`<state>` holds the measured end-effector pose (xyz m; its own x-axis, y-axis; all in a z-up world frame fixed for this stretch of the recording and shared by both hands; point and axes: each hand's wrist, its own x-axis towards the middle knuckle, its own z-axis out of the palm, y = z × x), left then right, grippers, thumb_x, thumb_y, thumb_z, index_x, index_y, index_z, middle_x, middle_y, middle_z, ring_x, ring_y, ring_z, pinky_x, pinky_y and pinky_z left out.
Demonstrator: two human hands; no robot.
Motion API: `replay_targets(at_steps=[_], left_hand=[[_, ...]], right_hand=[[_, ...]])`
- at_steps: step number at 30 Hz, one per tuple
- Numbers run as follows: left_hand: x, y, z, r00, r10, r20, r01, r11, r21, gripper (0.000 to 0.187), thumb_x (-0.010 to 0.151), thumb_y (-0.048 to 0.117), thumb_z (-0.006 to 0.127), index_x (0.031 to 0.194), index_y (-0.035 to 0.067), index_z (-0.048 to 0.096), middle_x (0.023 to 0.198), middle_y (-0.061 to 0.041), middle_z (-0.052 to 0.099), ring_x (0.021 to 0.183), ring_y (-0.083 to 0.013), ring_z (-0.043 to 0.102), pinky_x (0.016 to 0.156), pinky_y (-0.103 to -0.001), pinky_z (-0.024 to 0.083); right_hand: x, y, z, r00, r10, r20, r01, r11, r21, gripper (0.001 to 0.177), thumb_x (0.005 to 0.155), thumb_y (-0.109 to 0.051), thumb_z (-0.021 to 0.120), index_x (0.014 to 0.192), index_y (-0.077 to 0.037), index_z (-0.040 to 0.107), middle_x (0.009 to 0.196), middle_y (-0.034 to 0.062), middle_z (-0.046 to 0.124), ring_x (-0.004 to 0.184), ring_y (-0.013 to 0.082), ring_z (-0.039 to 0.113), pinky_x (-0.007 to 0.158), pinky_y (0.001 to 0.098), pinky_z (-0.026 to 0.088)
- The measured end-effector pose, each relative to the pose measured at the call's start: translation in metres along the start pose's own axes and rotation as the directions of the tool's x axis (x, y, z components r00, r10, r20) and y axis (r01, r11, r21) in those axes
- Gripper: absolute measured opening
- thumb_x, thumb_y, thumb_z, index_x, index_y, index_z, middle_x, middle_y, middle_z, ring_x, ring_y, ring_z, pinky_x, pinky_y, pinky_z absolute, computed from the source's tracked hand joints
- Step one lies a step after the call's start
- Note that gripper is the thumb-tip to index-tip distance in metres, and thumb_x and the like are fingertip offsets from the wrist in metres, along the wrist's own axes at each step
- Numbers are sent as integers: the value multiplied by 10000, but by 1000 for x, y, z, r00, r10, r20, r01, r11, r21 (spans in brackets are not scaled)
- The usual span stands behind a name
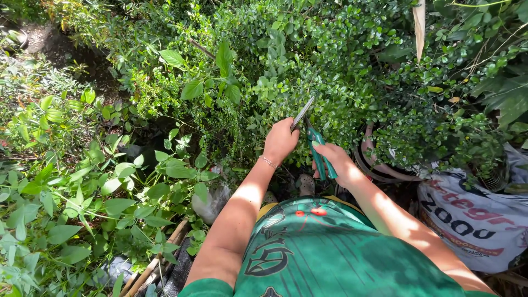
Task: The person uses green pruning shears to cut branches and leaves from a dense green bush. They hold the branches with their left hand while cutting with the right hand, repeatedly trimming the foliage in an outdoor garden setting.
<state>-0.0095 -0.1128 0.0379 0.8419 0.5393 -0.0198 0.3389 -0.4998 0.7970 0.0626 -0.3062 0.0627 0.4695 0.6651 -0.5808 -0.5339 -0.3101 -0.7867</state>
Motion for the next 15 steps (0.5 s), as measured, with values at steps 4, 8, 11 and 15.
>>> replay_targets(at_steps=[4,8,11,15], left_hand=[[4,-13,7,999,47,-9,-47,999,-13,176,874,171,655,917,5,615,909,-231,683,903,-448,645,798,-522,515],[8,-11,6,996,87,16,-87,996,10,185,869,162,660,926,-5,604,923,-245,673,923,-454,635,818,-523,504],[10,-21,19,993,117,31,-116,993,-32,183,878,157,655,933,-10,604,933,-251,673,924,-459,631,819,-513,508],[15,-19,12,994,105,38,-102,992,-68,189,872,151,653,931,-18,595,925,-255,667,901,-464,627,811,-505,512]], right_hand=[[3,4,-6,1000,-4,2,4,999,-39,356,950,-383,623,1019,-33,618,733,111,662,536,220,648,496,351,520],[8,9,-10,999,-21,43,20,1000,24,349,957,-376,626,1013,-32,626,747,112,668,554,216,645,517,352,528],[6,-5,-1,994,86,68,-95,985,146,363,939,-410,578,986,-53,619,784,101,702,626,226,685,578,356,559],[13,-6,-12,981,141,133,-171,954,245,371,940,-433,556,987,-71,625,805,79,706,676,220,691,626,354,565]])
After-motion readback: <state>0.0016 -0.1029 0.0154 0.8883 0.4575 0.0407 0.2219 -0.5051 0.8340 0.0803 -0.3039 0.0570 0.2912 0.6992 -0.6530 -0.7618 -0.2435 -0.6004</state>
